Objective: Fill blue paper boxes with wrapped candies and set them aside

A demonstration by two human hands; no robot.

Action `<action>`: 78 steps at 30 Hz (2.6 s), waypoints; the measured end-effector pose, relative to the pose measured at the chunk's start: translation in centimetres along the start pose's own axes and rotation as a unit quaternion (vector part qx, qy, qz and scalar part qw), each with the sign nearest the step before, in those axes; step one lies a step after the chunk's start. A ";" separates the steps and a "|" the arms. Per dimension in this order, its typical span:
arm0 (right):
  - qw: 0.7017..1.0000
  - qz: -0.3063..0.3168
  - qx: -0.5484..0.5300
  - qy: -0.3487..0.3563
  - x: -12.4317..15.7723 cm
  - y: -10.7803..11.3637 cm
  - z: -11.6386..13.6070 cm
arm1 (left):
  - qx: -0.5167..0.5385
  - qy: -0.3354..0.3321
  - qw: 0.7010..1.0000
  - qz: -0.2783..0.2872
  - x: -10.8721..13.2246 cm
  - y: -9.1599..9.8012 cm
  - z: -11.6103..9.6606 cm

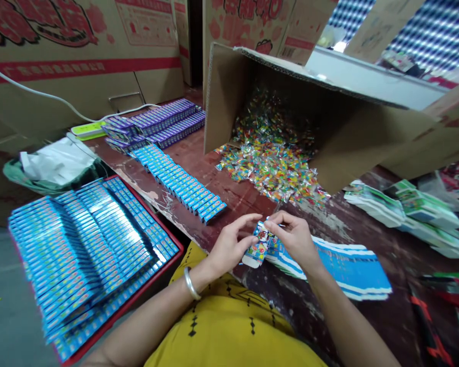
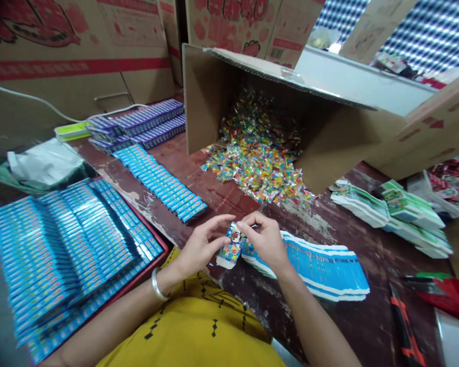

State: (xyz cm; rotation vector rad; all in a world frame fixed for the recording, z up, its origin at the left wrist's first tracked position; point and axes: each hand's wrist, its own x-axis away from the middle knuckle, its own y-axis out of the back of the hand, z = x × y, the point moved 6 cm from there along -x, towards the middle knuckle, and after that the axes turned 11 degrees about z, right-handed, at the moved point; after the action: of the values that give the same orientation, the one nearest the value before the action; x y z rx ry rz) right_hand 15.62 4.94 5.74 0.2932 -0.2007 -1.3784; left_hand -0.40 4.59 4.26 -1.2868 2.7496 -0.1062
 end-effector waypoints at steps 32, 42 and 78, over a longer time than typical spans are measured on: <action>0.973 -0.062 0.213 -0.067 -8.9 8.4 -10.9 | -0.029 0.113 0.992 -0.054 -0.7 2.0 5.5; 0.998 -0.058 0.030 0.004 -4.6 3.5 -2.5 | -0.136 0.066 0.987 -0.046 -1.2 1.6 4.2; 0.995 0.015 -0.102 0.008 -1.8 -1.5 -0.6 | -0.007 -0.014 0.997 -0.075 0.0 0.6 1.3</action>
State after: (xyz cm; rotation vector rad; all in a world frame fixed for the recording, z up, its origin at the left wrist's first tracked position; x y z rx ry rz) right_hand 14.08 6.51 4.79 0.1304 -0.0499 -1.3535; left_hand -0.68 4.99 2.89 -1.4847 2.6329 -0.0813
